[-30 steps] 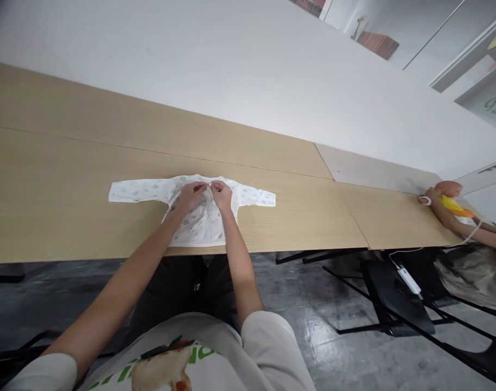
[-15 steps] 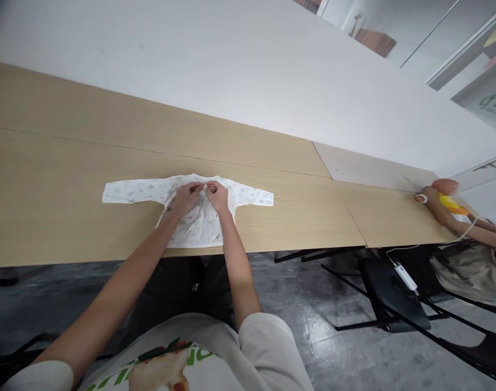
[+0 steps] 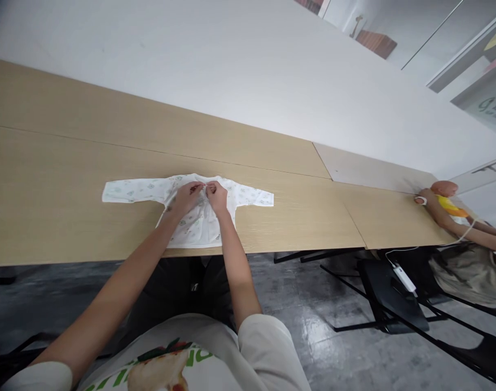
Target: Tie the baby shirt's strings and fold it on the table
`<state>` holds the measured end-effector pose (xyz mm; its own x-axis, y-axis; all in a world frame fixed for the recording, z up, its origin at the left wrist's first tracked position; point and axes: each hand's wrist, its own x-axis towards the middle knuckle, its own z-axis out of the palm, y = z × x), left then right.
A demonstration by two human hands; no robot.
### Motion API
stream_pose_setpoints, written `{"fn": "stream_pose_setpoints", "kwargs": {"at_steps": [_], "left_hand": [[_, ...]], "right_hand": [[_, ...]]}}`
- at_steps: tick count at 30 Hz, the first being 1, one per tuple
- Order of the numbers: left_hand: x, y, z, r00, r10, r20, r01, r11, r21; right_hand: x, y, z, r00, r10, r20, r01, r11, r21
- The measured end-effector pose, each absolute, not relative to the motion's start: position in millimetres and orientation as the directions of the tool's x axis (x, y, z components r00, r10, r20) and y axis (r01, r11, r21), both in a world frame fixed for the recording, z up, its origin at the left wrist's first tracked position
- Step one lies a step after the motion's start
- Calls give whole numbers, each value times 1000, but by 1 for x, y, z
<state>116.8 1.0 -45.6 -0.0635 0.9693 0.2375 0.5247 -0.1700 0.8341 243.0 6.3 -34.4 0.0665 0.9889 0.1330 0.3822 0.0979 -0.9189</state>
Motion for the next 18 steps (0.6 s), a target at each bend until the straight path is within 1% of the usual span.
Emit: {"fn": "stream_pose_setpoints", "kwargs": {"at_steps": [2,9,13,18], "left_hand": [[116,1,-46,-65,968,242,526,-173,833],[116,3,-48,-65,967,245,533,-174,828],[116,2,-47,-70,964,257,516,-186,836],[117,1,-48,-81,959,271,493,-198,847]], "right_hand": [[242,6,-34,80,990,119,364,83,-928],[241,7,-33,112,984,139,316,97,-944],[242,8,-33,91,986,141,301,108,-948],[243,8,-32,70,983,168,341,135,-930]]}}
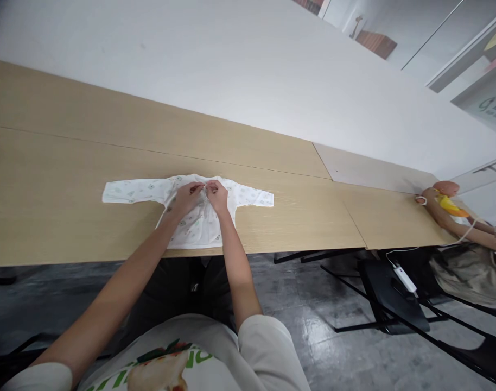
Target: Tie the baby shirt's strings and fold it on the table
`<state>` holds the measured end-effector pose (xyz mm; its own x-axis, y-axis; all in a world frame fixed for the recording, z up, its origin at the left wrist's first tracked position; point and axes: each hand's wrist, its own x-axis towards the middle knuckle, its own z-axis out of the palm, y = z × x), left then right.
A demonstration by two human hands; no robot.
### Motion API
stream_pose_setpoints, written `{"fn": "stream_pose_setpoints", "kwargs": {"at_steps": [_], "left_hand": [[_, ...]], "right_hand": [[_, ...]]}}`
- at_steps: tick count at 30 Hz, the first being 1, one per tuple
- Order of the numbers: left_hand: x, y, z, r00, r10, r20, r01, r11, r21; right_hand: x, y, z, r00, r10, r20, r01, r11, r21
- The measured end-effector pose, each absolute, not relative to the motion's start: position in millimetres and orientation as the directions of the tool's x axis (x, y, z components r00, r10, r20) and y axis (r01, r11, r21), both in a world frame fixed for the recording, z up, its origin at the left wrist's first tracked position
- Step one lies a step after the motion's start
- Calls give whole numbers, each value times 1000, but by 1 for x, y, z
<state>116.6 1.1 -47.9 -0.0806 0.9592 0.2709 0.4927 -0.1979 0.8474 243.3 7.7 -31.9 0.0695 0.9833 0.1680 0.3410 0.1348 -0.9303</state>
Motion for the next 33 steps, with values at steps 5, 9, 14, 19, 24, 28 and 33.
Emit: {"fn": "stream_pose_setpoints", "kwargs": {"at_steps": [5,9,14,19,24,28,33], "left_hand": [[118,0,-48,-87,952,292,421,-231,877],[118,-2,-46,-95,954,285,402,-225,888],[117,-2,-44,-98,957,274,476,-196,857],[117,0,-46,-108,957,269,549,-168,819],[117,1,-49,-113,953,281,547,-177,818],[118,-1,-48,-91,952,291,542,-198,817],[119,-1,-47,-105,948,300,519,-205,830]], "right_hand": [[241,7,-33,66,985,161,367,126,-922],[240,7,-35,60,984,170,379,135,-916],[240,7,-36,32,981,191,387,164,-907],[241,7,-37,62,981,184,418,142,-897],[243,7,-39,48,984,170,459,130,-879],[245,9,-38,41,991,128,478,93,-873],[246,11,-37,-2,1000,25,417,24,-908]]}}
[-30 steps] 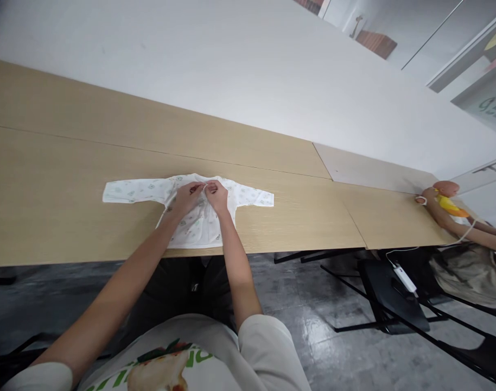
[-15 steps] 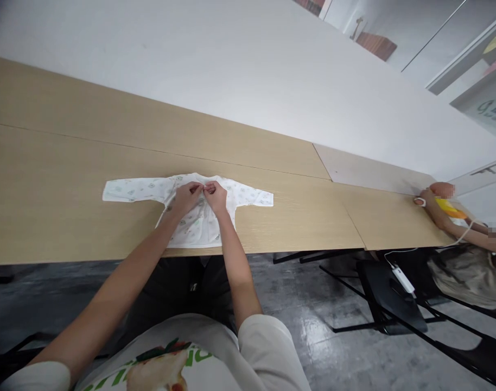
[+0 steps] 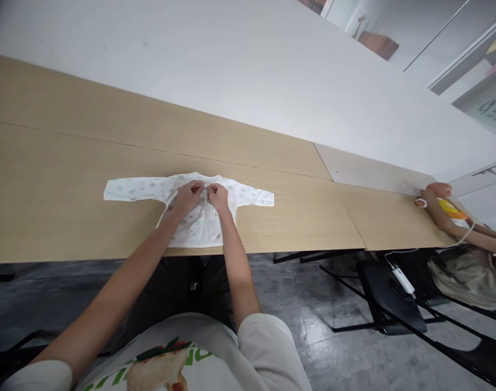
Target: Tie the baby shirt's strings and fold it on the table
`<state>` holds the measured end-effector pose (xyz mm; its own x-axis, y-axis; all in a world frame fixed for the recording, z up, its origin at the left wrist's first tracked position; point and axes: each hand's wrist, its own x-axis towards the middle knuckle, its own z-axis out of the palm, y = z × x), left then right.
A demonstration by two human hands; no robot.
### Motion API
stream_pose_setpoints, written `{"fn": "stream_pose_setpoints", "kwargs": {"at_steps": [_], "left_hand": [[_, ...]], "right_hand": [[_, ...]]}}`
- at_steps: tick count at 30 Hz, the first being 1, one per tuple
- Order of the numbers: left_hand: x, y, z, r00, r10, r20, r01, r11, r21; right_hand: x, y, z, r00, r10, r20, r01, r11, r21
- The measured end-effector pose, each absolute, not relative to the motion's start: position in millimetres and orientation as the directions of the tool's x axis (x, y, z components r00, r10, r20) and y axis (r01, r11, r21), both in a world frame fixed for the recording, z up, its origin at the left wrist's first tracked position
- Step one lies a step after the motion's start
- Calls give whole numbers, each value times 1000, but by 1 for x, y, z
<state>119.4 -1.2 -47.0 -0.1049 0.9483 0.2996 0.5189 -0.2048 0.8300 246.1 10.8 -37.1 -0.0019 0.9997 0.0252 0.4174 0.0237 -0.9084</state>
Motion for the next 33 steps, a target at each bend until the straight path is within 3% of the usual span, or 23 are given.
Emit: {"fn": "stream_pose_setpoints", "kwargs": {"at_steps": [9,18,23,30,33], "left_hand": [[120,-2,-47,-97,951,294,502,-208,839],[120,-3,-45,-206,947,246,392,-151,908],[119,-4,-44,-167,953,251,394,-169,904],[118,-3,-45,-149,951,270,463,-174,869],[118,-2,-46,-159,950,270,436,-178,882]], "right_hand": [[249,13,-33,-27,997,74,476,78,-876],[245,12,-32,-31,996,86,499,90,-862],[243,10,-33,-22,992,121,519,115,-847],[245,7,-30,26,982,186,622,130,-772],[245,1,-23,-61,983,175,687,169,-707]]}}
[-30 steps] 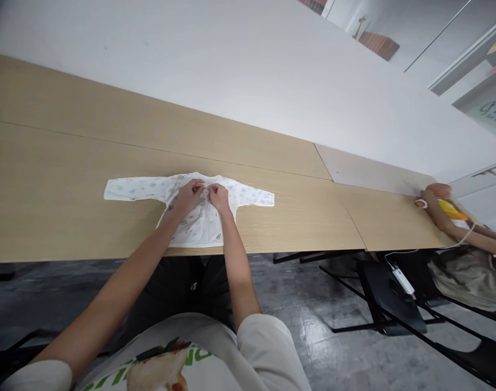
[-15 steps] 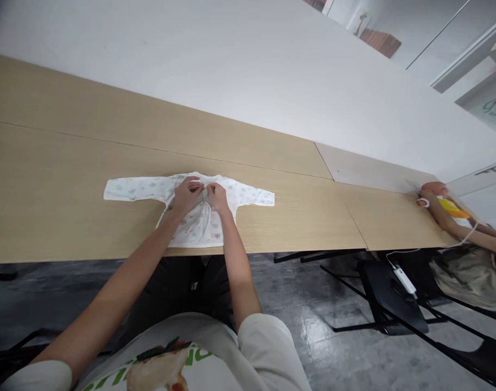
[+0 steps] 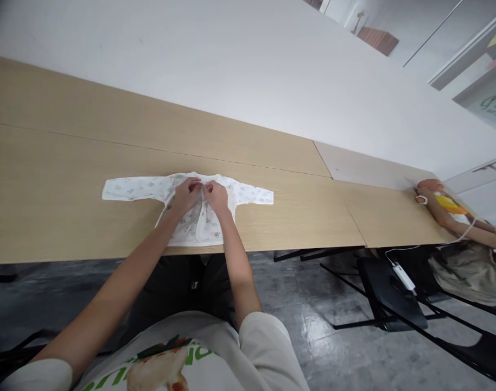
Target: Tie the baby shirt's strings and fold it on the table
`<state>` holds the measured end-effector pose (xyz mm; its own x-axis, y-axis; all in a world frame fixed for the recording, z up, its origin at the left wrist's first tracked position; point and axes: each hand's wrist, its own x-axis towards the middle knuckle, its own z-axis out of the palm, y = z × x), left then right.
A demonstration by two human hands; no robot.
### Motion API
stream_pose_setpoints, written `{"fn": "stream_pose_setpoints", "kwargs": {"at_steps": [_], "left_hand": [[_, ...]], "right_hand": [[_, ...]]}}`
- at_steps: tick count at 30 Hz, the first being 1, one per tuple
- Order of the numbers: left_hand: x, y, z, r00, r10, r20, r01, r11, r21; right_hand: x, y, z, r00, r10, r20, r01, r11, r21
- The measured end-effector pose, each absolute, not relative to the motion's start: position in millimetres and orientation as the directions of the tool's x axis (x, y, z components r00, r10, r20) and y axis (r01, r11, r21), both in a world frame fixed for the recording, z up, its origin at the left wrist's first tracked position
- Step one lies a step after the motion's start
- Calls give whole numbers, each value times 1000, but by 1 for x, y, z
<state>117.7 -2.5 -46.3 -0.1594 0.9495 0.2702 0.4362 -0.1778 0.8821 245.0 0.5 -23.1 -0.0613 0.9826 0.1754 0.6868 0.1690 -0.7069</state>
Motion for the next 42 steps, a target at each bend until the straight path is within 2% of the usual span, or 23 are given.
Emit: {"fn": "stream_pose_setpoints", "kwargs": {"at_steps": [4,8,12,15,20,22,26,33,42], "left_hand": [[119,-1,-48,-200,941,274,400,-177,899],[121,0,-47,-237,934,266,352,-173,920],[119,-1,-41,-233,934,272,389,-167,906],[115,-6,-39,-206,936,287,510,-147,848],[115,-22,-44,76,965,251,732,-225,643],[117,-26,-48,109,956,272,755,-258,603],[120,-31,-52,78,949,305,711,-268,651],[119,-31,-49,76,961,267,616,-256,745],[121,-36,-42,35,977,211,608,-188,772]], "right_hand": [[241,-17,-16,-198,980,30,817,182,-547],[240,-29,-16,-183,983,27,862,174,-476],[247,-30,-18,-132,990,44,831,134,-539],[253,-28,-20,-94,993,72,784,118,-609],[262,-25,-25,-56,996,66,645,87,-759],[264,-23,-26,-36,998,51,587,62,-807],[268,-22,-29,-23,999,31,525,39,-850],[270,-23,-28,-77,996,45,524,79,-848],[271,-26,-29,-103,994,-36,439,13,-898]]}}
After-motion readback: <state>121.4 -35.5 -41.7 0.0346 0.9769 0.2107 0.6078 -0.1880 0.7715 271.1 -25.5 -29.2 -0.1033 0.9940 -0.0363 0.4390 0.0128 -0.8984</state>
